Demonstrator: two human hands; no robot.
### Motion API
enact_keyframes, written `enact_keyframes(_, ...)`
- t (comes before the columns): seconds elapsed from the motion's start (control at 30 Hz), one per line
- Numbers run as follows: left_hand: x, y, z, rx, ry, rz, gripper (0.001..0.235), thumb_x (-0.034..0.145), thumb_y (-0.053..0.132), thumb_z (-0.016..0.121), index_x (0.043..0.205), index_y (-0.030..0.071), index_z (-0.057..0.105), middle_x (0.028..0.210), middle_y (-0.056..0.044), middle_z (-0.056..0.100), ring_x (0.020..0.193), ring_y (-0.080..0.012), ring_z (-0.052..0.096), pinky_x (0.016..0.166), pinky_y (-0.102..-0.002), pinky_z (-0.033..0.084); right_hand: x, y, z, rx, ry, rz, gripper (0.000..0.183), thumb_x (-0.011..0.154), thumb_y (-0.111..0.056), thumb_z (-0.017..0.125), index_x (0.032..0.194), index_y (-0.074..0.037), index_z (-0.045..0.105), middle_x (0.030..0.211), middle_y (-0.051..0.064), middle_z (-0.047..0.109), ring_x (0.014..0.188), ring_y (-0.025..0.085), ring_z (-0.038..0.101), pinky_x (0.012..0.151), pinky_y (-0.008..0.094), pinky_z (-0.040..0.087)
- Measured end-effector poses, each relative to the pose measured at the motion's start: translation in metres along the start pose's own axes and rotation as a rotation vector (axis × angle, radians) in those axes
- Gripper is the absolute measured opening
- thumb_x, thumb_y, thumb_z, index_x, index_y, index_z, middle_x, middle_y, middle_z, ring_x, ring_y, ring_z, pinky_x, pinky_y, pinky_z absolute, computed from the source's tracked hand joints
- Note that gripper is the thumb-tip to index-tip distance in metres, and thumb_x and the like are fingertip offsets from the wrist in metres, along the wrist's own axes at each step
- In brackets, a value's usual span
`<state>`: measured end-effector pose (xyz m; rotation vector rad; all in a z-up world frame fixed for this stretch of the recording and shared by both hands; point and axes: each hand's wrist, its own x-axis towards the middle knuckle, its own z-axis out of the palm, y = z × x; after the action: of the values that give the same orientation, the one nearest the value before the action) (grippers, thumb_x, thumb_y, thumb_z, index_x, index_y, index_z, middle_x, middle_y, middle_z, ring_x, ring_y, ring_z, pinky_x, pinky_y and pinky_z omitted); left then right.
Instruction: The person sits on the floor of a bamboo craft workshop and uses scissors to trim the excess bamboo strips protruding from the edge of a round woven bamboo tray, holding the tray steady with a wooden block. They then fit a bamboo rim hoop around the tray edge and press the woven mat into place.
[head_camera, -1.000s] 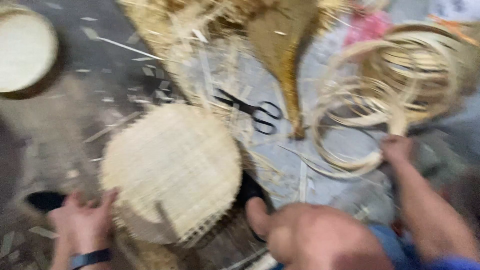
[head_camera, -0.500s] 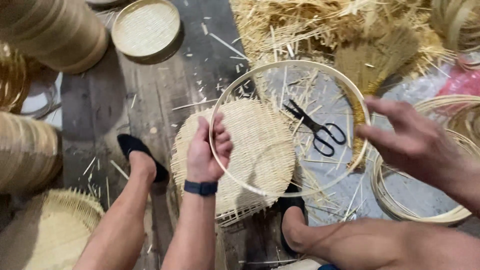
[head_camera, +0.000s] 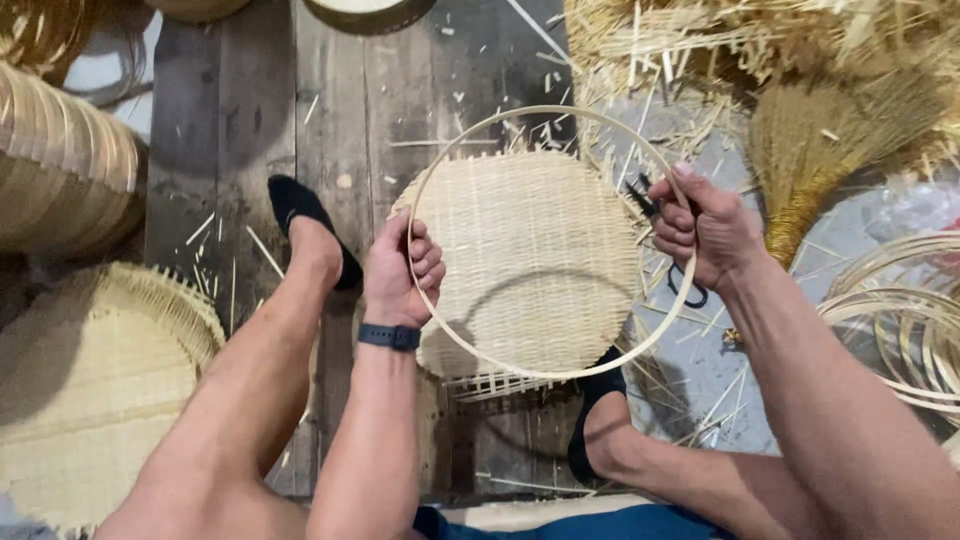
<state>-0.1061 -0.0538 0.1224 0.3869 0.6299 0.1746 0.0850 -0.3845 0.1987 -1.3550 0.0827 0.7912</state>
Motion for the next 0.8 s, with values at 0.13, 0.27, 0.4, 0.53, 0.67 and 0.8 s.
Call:
enact_keyframes(0.13, 0.005, -0.004, -0.013, -0.099, -0.098, -0.048, 0.035, 0.105, 0.03, 0.054, 0.076, 0.01, 0.058, 0.054, 0.004, 0.042, 0.042, -0.0092, 0.037, 0.034, -0.024, 0.03, 0.002, 0.021, -0.014, 0.101, -0.047, -0.053, 0.038, 0.105, -0.042, 0.063, 0.094, -0.006, 0.062, 0.056, -0.007, 0.034, 0.044, 0.005, 0.03, 0.038, 0.021, 0.028)
enact_keyframes(0.27, 0.002, -0.014, -0.014, -0.046, 0.001, -0.035, 0.037, 0.105, 0.032, 0.056, 0.073, 0.013, 0.054, 0.053, 0.005, 0.04, 0.041, -0.008, 0.036, 0.033, -0.023, 0.027, -0.005, 0.025, -0.013, 0.025, -0.01, -0.102, 0.038, 0.107, -0.04, 0.062, 0.096, -0.004, 0.062, 0.058, -0.007, 0.034, 0.045, 0.006, 0.03, 0.038, 0.022, 0.028)
enact_keyframes(0.4, -0.003, -0.027, -0.02, -0.1, 0.005, -0.03, 0.037, 0.106, 0.034, 0.058, 0.075, 0.012, 0.057, 0.054, 0.004, 0.041, 0.042, -0.0081, 0.037, 0.034, -0.022, 0.028, -0.001, 0.037, 0.009, 0.017, 0.042, -0.019, 0.035, 0.106, -0.034, 0.064, 0.11, 0.001, 0.066, 0.067, -0.002, 0.051, 0.054, 0.007, 0.048, 0.048, 0.022, 0.043)
enact_keyframes(0.53, 0.008, -0.046, -0.046, 0.08, 0.266, 0.236, 0.028, 0.101, 0.038, 0.057, 0.11, 0.017, 0.072, 0.058, 0.005, 0.044, 0.044, -0.0062, 0.039, 0.036, -0.022, 0.032, 0.021, 0.08, 0.003, -0.364, 0.231, -0.084, 0.033, 0.086, -0.007, 0.072, 0.116, -0.002, 0.058, 0.09, 0.009, 0.073, 0.075, 0.016, 0.073, 0.062, 0.03, 0.062)
enact_keyframes(0.67, 0.055, -0.065, -0.134, 1.102, 0.381, 0.893, 0.026, 0.1, 0.016, 0.077, 0.123, 0.005, 0.077, 0.105, -0.006, 0.075, 0.09, -0.0172, 0.073, 0.077, -0.031, 0.06, 0.045, 0.133, -0.007, -0.891, 0.42, -0.285, 0.021, 0.084, -0.008, 0.082, 0.103, 0.0, 0.077, 0.087, 0.01, 0.076, 0.076, 0.018, 0.071, 0.068, 0.032, 0.057)
enact_keyframes(0.8, 0.049, -0.047, -0.104, 1.517, 0.6, 0.613, 0.032, 0.081, 0.01, 0.082, 0.113, 0.009, 0.083, 0.091, -0.016, 0.074, 0.085, -0.0258, 0.07, 0.082, -0.039, 0.057, 0.054, 0.155, -0.009, -1.022, 0.443, -0.411, 0.019, 0.08, -0.011, 0.084, 0.096, -0.002, 0.079, 0.08, 0.011, 0.075, 0.072, 0.02, 0.072, 0.071, 0.033, 0.057)
